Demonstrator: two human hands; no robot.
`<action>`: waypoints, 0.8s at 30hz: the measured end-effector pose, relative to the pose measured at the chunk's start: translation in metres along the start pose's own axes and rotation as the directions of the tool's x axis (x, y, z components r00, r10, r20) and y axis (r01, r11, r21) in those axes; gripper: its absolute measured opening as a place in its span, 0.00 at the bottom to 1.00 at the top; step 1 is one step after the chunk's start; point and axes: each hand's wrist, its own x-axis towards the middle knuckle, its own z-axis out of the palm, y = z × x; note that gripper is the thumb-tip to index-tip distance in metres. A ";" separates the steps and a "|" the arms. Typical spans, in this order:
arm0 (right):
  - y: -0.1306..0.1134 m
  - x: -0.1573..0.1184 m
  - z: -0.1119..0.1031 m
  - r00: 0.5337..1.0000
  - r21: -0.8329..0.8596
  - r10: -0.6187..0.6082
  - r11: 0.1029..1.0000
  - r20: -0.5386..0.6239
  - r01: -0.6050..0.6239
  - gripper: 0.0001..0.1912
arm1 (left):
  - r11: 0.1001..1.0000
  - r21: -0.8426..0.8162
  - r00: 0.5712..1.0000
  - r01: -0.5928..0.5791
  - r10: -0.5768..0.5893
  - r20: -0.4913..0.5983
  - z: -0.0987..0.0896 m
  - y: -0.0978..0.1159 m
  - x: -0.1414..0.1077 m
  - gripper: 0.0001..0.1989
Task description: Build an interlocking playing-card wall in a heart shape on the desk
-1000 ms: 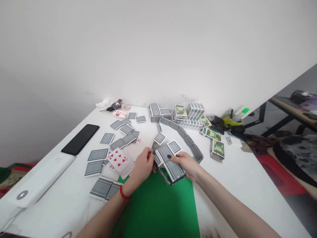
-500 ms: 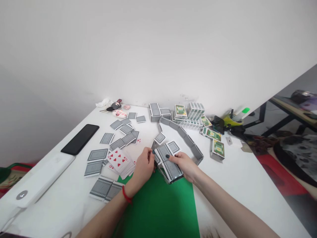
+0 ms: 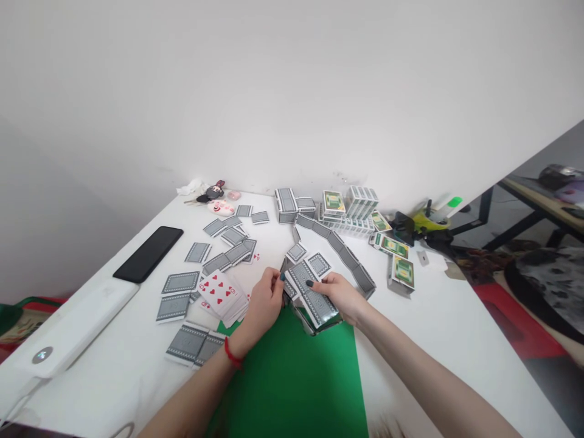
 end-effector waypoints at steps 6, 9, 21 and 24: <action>0.001 0.001 0.001 0.999 -0.009 -0.039 0.999 -0.004 0.039 0.16 | 0.999 -0.033 0.999 -0.009 0.011 0.045 -0.006 0.001 0.004 0.07; -0.001 0.002 0.001 0.998 -0.017 -0.065 0.998 0.001 0.065 0.16 | 0.999 -0.037 0.998 -0.001 0.004 0.066 -0.008 0.002 0.004 0.07; 0.003 0.005 -0.006 0.993 -0.008 -0.109 0.994 0.041 0.110 0.21 | 0.991 -0.131 0.997 0.013 -0.003 0.074 -0.011 -0.006 0.012 0.10; 0.004 0.005 -0.006 0.992 -0.021 -0.120 0.992 0.049 0.121 0.22 | 0.990 -0.138 0.998 0.034 -0.026 0.063 -0.010 -0.003 0.012 0.09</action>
